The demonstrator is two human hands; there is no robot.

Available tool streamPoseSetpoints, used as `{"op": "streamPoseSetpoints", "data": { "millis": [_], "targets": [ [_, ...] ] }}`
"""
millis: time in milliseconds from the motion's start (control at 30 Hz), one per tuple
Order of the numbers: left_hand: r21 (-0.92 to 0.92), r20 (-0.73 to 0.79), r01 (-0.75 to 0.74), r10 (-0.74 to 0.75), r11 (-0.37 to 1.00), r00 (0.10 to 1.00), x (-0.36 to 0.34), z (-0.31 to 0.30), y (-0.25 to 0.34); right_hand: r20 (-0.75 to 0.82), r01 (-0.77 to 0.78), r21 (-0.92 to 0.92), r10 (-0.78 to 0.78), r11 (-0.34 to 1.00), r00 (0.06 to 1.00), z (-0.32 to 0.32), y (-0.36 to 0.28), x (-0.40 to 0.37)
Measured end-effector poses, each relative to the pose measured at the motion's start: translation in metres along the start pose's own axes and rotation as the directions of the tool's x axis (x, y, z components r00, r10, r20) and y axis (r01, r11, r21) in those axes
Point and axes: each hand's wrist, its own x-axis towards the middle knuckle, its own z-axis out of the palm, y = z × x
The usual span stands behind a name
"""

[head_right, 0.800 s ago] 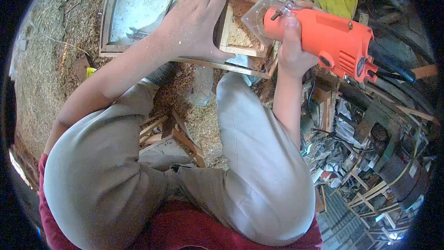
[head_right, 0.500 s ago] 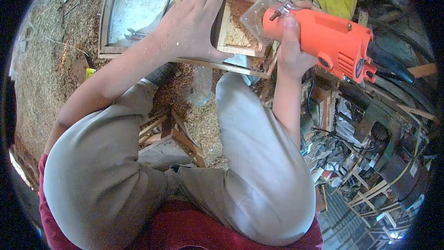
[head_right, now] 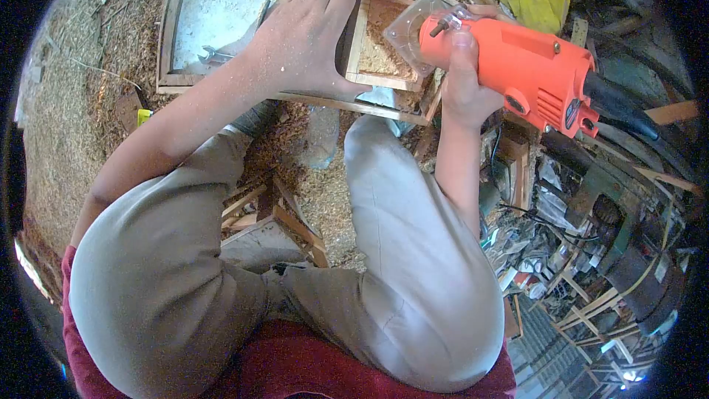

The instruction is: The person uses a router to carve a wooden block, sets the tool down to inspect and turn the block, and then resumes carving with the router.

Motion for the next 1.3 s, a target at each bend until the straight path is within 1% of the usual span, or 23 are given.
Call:
{"op": "streamPoseSetpoints", "data": {
  "millis": [67, 167, 267, 367, 567, 767, 867, 967, 1167, 1267, 1300],
  "targets": [
    [0.023, 0.005, -0.009, 0.009, 1.0, 1.0, 0.0, 0.002, -0.002, -0.002, -0.019, 0.027, 0.019, 0.999, 1.0, 0.001, 0.001, 0.002],
    [0.021, -0.014, -0.03, 0.03, 0.999, 0.999, 0.0, 0.003, -0.003, -0.005, 0.021, 0.033, -0.021, 0.999, 1.0, 0.004, 0.005, 0.005],
    [0.033, -0.009, -0.025, 0.026, 0.999, 1.0, 0.0, 0.003, -0.005, 0.0, -0.012, 0.021, 0.012, 1.0, 1.0, 0.005, 0.004, 0.005],
    [0.0, -0.01, -0.018, 0.018, 1.0, 1.0, 0.0, 0.001, -0.004, 0.003, -0.018, 0.049, 0.018, 0.999, 1.0, 0.006, 0.005, 0.005],
    [0.003, -0.002, -0.015, 0.015, 1.0, 1.0, 0.0, 0.002, -0.004, 0.023, -0.012, 0.014, 0.012, 1.0, 1.0, 0.006, 0.003, 0.006],
    [-0.013, -0.022, -0.021, 0.021, 1.0, 1.0, 0.0, 0.001, -0.005, -0.025, -0.011, 0.048, 0.012, 0.999, 1.0, 0.009, 0.005, 0.007],
    [0.001, -0.022, -0.006, 0.006, 1.0, 1.0, -0.001, 0.001, -0.002, -0.028, 0.003, 0.003, -0.003, 1.0, 1.0, 0.009, 0.004, 0.008],
    [-0.007, -0.016, -0.003, 0.003, 1.0, 1.0, 0.0, 0.001, -0.001, -0.001, 0.02, 0.105, -0.02, 0.994, 1.0, 0.002, 0.011, 0.007],
    [0.001, -0.025, -0.004, 0.004, 1.0, 1.0, -0.001, 0.003, -0.001, 0.013, -0.005, 0.103, 0.004, 0.995, 1.0, -0.002, 0.011, 0.006],
    [0.018, 0.006, 0.006, -0.006, 1.0, 1.0, 0.0, 0.0, 0.0, -0.018, 0.014, -0.02, -0.014, 1.0, 1.0, 0.008, 0.001, 0.007],
    [0.014, 0.011, 0.005, -0.005, 1.0, 1.0, 0.0, 0.0, 0.0, -0.012, 0.014, -0.028, -0.014, 1.0, 1.0, 0.008, 0.0, 0.007]
  ]
}}
